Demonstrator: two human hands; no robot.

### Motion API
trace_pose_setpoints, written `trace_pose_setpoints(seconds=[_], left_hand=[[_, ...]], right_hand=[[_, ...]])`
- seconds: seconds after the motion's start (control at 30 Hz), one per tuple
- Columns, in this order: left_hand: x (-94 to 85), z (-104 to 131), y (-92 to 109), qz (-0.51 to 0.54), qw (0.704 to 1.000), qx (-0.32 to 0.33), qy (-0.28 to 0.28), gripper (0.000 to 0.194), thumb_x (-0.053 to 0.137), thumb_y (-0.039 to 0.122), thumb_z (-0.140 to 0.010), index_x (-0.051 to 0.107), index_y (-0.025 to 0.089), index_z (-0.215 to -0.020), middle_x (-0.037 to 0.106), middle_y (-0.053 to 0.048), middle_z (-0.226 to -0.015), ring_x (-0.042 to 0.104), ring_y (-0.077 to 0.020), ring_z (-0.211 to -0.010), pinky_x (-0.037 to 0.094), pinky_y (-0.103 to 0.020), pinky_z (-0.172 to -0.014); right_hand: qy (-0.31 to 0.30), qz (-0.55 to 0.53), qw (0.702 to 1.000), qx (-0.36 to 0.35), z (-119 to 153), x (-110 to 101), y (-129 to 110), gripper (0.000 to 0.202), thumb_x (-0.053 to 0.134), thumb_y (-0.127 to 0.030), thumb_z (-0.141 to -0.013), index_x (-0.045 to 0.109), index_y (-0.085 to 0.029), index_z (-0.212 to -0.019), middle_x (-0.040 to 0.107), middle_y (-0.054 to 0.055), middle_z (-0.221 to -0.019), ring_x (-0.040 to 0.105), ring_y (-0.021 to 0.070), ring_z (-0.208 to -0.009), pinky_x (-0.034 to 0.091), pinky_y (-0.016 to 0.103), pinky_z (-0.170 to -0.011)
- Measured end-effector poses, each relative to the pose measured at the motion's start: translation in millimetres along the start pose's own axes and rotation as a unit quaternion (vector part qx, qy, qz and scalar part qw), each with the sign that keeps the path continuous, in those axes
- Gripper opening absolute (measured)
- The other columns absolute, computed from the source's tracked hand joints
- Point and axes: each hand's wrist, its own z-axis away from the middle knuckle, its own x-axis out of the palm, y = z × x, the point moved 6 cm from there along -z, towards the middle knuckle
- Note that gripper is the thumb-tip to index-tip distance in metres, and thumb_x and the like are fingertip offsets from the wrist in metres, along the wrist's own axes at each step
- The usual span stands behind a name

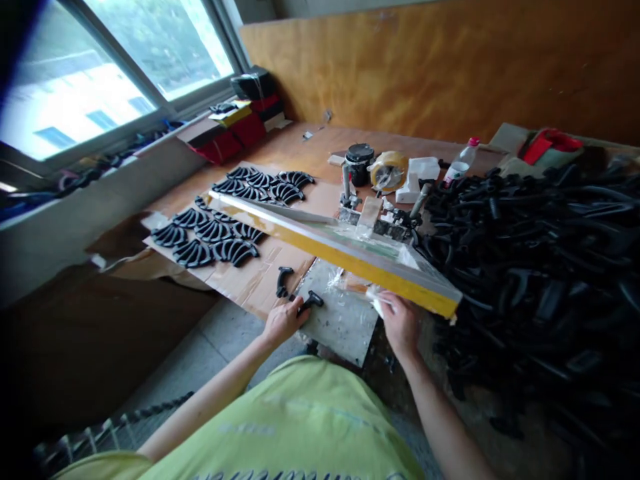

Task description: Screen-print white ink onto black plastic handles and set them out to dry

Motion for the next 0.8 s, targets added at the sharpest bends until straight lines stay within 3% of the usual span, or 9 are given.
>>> trace_pose_setpoints(seconds=[0.07,0.17,0.27,0.37,0.47,0.57,0.8], left_hand=[[2.2,2,2,-0.006,1.0,0.008,0.013,0.031,0.038,0.046,-0.093,0.056,0.024,-0.105,0.072,-0.005,-0.09,0.069,-0.0198,-0.082,0.045,-0.025,-0.066],[5.0,4,2,0.002,1.0,0.008,0.028,0.031,0.037,0.047,-0.094,0.055,0.024,-0.104,0.072,-0.005,-0.091,0.069,-0.0204,-0.082,0.045,-0.026,-0.065],[5.8,5,1,0.016,0.999,0.007,0.031,0.029,0.038,0.047,-0.094,0.055,0.025,-0.102,0.072,-0.005,-0.094,0.069,-0.0203,-0.083,0.044,-0.026,-0.065],[5.8,5,0,0.034,0.999,0.009,0.03,0.028,0.04,0.047,-0.093,0.055,0.025,-0.102,0.072,-0.005,-0.096,0.068,-0.0202,-0.087,0.044,-0.026,-0.067],[6.1,5,-1,0.037,0.999,0.01,0.031,0.026,0.041,0.045,-0.093,0.054,0.025,-0.103,0.072,-0.004,-0.096,0.068,-0.0204,-0.088,0.044,-0.026,-0.067],[6.9,5,0,0.034,0.999,0.01,0.026,0.024,0.041,0.042,-0.093,0.054,0.025,-0.103,0.072,-0.004,-0.095,0.068,-0.0206,-0.088,0.044,-0.026,-0.066],[8.5,4,-1,0.053,0.998,0.017,0.01,0.024,0.041,0.043,-0.093,0.053,0.025,-0.104,0.071,-0.004,-0.097,0.067,-0.02,-0.09,0.045,-0.026,-0.068]], right_hand=[[-0.056,0.043,0.994,-0.088,12,47,-33,0.021,0.05,-0.021,-0.088,0.071,-0.022,-0.09,0.066,0.008,-0.096,0.06,0.0227,-0.094,0.048,0.038,-0.089],[-0.135,0.131,0.961,-0.201,16,108,-72,0.035,0.038,-0.014,-0.093,0.068,-0.019,-0.111,0.064,0.011,-0.104,0.056,0.0234,-0.099,0.046,0.039,-0.094],[-0.206,0.207,0.923,-0.249,16,153,-88,0.043,0.033,-0.012,-0.095,0.056,-0.016,-0.131,0.06,0.013,-0.122,0.052,0.0257,-0.106,0.044,0.041,-0.097],[-0.274,0.248,0.893,-0.256,25,180,-86,0.047,0.032,-0.01,-0.094,0.051,-0.018,-0.136,0.057,0.013,-0.127,0.052,0.0268,-0.106,0.046,0.042,-0.092],[-0.293,0.257,0.887,-0.246,34,186,-78,0.05,0.033,-0.008,-0.092,0.049,-0.022,-0.137,0.056,0.011,-0.128,0.053,0.0277,-0.104,0.048,0.041,-0.087],[-0.285,0.273,0.885,-0.248,41,178,-69,0.052,0.03,-0.008,-0.092,0.047,-0.025,-0.138,0.057,0.01,-0.129,0.054,0.0277,-0.1,0.05,0.041,-0.083],[-0.268,0.281,0.879,-0.278,51,157,-60,0.054,0.027,-0.007,-0.091,0.047,-0.02,-0.139,0.059,0.013,-0.125,0.055,0.0274,-0.095,0.051,0.043,-0.078]])
